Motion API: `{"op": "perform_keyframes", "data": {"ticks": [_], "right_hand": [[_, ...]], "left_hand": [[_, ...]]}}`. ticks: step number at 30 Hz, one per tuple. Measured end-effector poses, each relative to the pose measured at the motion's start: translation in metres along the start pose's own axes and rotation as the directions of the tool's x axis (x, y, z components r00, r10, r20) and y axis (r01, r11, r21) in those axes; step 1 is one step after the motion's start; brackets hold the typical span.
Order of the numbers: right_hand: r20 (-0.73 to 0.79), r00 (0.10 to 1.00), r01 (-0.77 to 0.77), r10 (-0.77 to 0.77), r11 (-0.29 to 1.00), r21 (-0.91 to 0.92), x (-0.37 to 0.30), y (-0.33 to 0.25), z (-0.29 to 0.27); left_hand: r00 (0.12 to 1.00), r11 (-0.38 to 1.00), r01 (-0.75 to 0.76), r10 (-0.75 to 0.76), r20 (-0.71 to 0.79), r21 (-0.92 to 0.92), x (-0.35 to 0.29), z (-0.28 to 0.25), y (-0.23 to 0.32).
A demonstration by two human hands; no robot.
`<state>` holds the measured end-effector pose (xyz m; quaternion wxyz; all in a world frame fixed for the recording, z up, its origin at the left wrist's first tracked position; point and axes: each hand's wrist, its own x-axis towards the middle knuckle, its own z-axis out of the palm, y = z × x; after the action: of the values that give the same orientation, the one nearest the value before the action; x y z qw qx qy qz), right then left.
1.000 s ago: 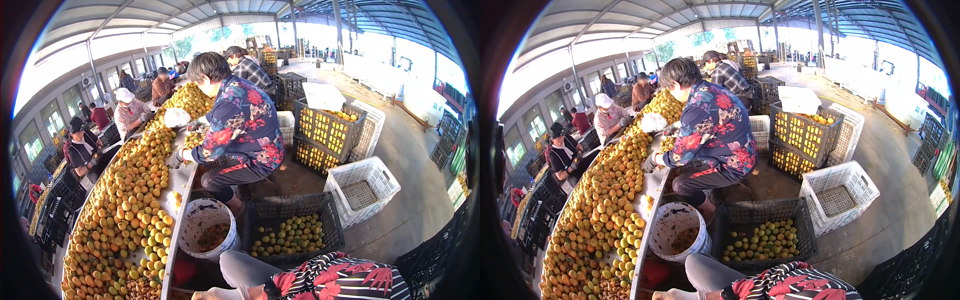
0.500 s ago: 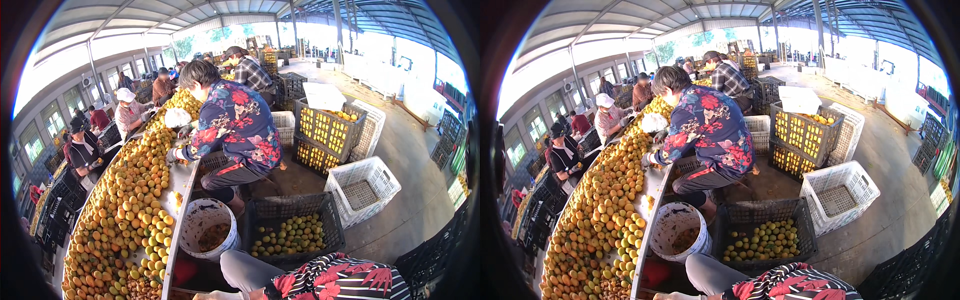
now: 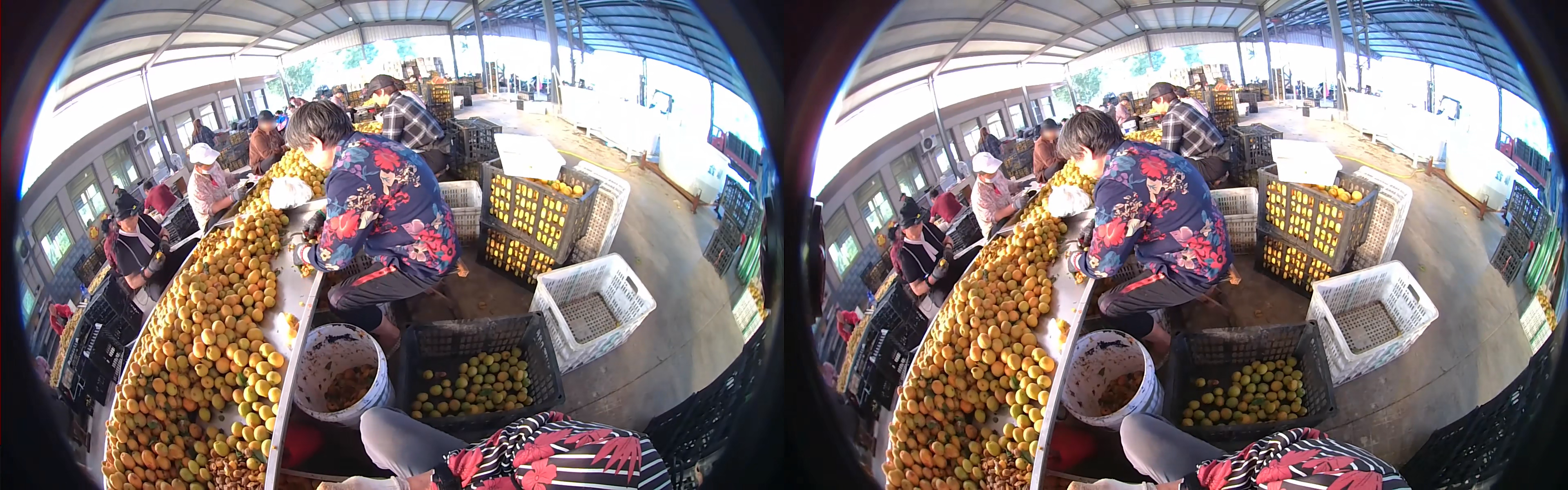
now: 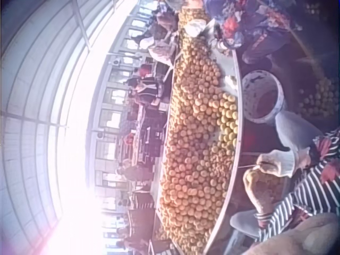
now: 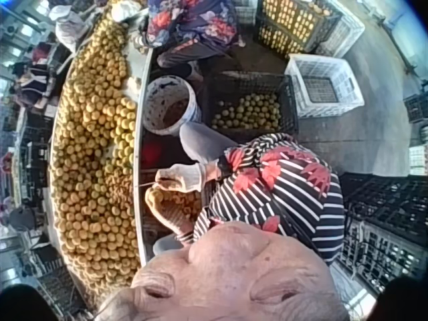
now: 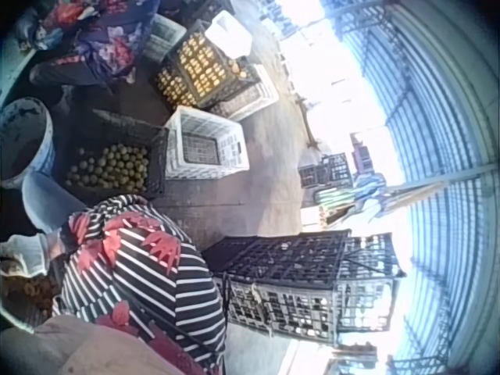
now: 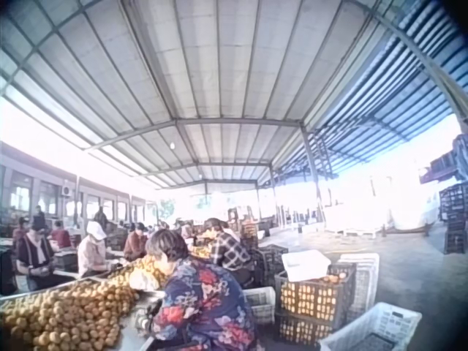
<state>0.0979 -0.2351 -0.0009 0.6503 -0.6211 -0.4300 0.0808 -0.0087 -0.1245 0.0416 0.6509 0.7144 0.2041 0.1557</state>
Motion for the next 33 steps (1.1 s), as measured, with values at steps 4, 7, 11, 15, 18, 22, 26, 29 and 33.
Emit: {"op": "perform_keyframes", "data": {"ticks": [4,7,11,15,18,22,26,29,33], "right_hand": [[-0.005,1.0,-0.001,0.001,1.0,-0.006,-0.002,-0.003,-0.002],[-0.009,1.0,0.003,-0.003,1.0,-0.006,-0.003,-0.002,-0.003],[-0.005,1.0,0.019,-0.019,1.0,0.015,0.0,-0.003,0.002],[-0.002,1.0,-0.019,0.019,1.0,0.024,-0.002,-0.008,0.001],[0.008,1.0,-0.023,0.023,0.999,0.032,-0.001,0.001,0.007],[-0.03,0.999,0.027,-0.027,1.0,0.006,-0.005,0.002,-0.001],[-0.008,1.0,0.011,-0.011,0.994,0.105,0.006,-0.001,0.005],[0.016,0.995,-0.104,0.102,0.975,0.197,0.0,0.022,0.012],[-0.024,0.954,-0.283,0.3,0.921,0.266,0.0,0.021,0.022]], "left_hand": [[1.0,1.0,0.012,-0.012,0.012,-0.02,0.0,0.0,-0.001],[1.0,0.999,0.018,-0.017,0.01,-0.035,-0.002,0.0,-0.002],[1.0,0.999,0.028,-0.028,-0.008,-0.041,-0.003,-0.003,-0.002],[0.999,0.997,0.039,-0.039,-0.006,-0.062,-0.005,-0.002,-0.004],[0.998,0.996,0.053,-0.055,-0.024,-0.078,-0.005,-0.003,-0.004],[0.997,0.987,0.076,-0.077,-0.003,-0.142,-0.007,0.004,-0.006],[0.981,0.926,0.143,-0.179,-0.071,-0.35,-0.002,-0.002,-0.007],[0.976,0.776,0.174,-0.218,0.0,-0.606,0.014,-0.001,-0.009],[0.987,0.842,-0.034,-0.056,-0.15,-0.538,0.027,-0.017,-0.067]]}}
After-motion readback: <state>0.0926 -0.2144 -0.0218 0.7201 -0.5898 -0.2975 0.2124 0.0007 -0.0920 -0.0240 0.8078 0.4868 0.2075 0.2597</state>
